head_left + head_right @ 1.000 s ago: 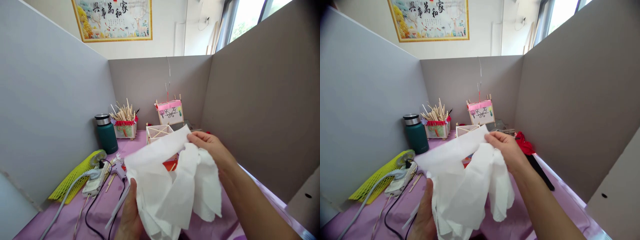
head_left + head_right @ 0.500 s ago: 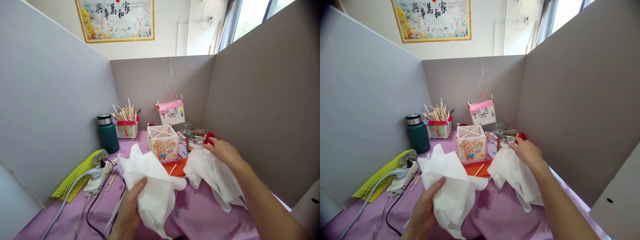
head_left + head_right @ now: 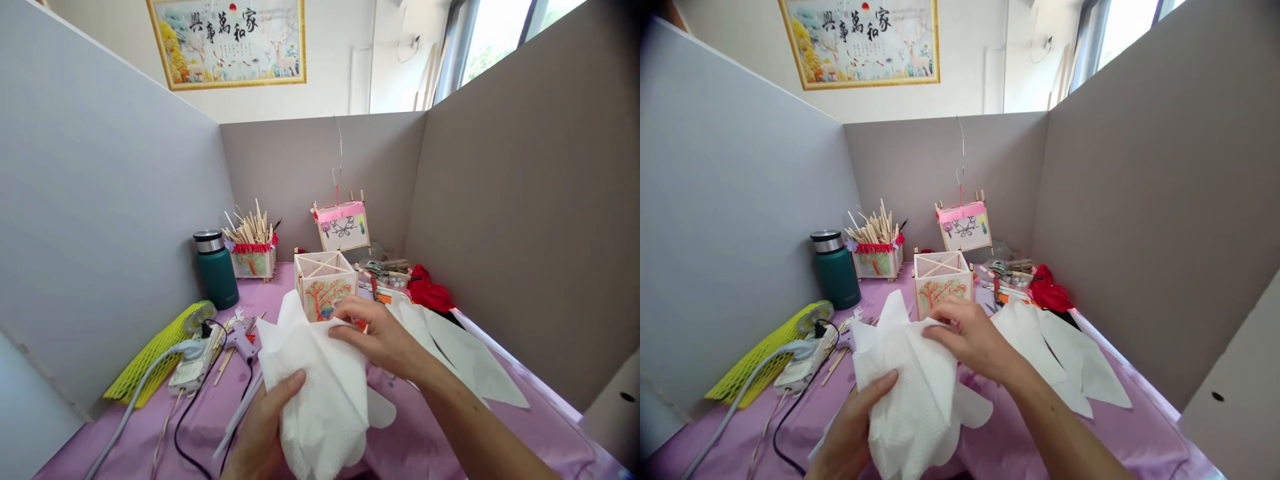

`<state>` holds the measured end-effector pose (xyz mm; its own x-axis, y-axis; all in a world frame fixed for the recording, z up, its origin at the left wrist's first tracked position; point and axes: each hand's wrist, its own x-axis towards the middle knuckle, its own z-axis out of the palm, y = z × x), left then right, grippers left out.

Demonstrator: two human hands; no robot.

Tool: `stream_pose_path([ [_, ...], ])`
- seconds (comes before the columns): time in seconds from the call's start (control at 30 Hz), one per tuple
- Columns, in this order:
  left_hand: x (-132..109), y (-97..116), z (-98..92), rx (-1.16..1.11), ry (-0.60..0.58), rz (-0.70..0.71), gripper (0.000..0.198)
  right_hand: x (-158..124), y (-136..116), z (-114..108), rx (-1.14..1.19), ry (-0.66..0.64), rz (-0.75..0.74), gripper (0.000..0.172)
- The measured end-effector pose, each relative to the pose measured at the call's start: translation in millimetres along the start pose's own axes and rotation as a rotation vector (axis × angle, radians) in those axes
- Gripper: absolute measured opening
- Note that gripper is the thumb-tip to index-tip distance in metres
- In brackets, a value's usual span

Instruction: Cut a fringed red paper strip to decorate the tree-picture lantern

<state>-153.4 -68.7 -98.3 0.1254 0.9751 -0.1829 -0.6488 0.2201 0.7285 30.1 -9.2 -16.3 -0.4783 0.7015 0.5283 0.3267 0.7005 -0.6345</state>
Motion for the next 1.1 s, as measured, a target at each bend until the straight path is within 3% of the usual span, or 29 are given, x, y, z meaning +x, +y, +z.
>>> stream_pose_path([
  [0.23,6.4,2.8,-4.1,-0.128,0.034,-0.057,0.031,-17.8,22.1,-20.1,0.465,0.254,0.264,0.018],
  [0.4,7.8,5.1,-4.5,-0.153,0.086,-0.028,0.024,-42.8,25.4,-45.3,0.623,0.359,0.409,0.023],
  [0.47,7.4,6.0,-6.6,-0.155,0.089,-0.016,0.021,-58.4,27.3,-58.8,0.707,0.297,0.405,0.030],
  [0.53,7.1,6.7,-9.5,-0.168,0.082,-0.009,0.021,-71.4,29.0,-69.7,0.797,0.120,0.303,0.057],
  [0.6,6.8,7.1,-12.2,-0.184,0.070,-0.008,0.022,-76.0,26.3,-72.3,0.803,-0.041,0.250,0.072],
  [0.67,6.2,7.3,-13.9,-0.180,0.047,-0.010,0.025,-69.9,17.4,-62.9,0.692,-0.122,0.306,0.065],
  [0.7,5.5,7.2,-14.1,-0.166,0.028,-0.010,0.026,-63.3,11.5,-53.5,0.611,-0.145,0.337,0.052],
  [0.73,4.5,7.1,-13.9,-0.143,0.004,-0.007,0.027,-55.3,5.4,-41.7,0.524,-0.186,0.365,0.038],
  [0.8,1.5,7.0,-11.9,-0.069,-0.043,0.006,0.026,-37.7,-4.4,-13.9,0.406,-0.190,0.392,0.027],
  [0.9,-4.0,7.7,-7.0,0.033,-0.064,0.008,0.020,-17.0,-10.1,23.7,0.230,-0.008,0.303,0.033],
  [0.97,-6.2,8.3,-5.0,0.063,-0.046,0.001,0.016,-10.6,-10.4,37.6,0.094,0.077,0.203,0.019],
  [1.03,-6.3,8.3,-5.8,0.069,-0.034,0.000,0.015,-9.7,-10.3,41.1,0.008,0.113,0.117,0.006],
  [1.1,-4.6,7.4,-8.8,0.036,-0.035,0.000,0.018,-12.7,-10.3,36.6,0.004,0.116,0.072,0.012],
])
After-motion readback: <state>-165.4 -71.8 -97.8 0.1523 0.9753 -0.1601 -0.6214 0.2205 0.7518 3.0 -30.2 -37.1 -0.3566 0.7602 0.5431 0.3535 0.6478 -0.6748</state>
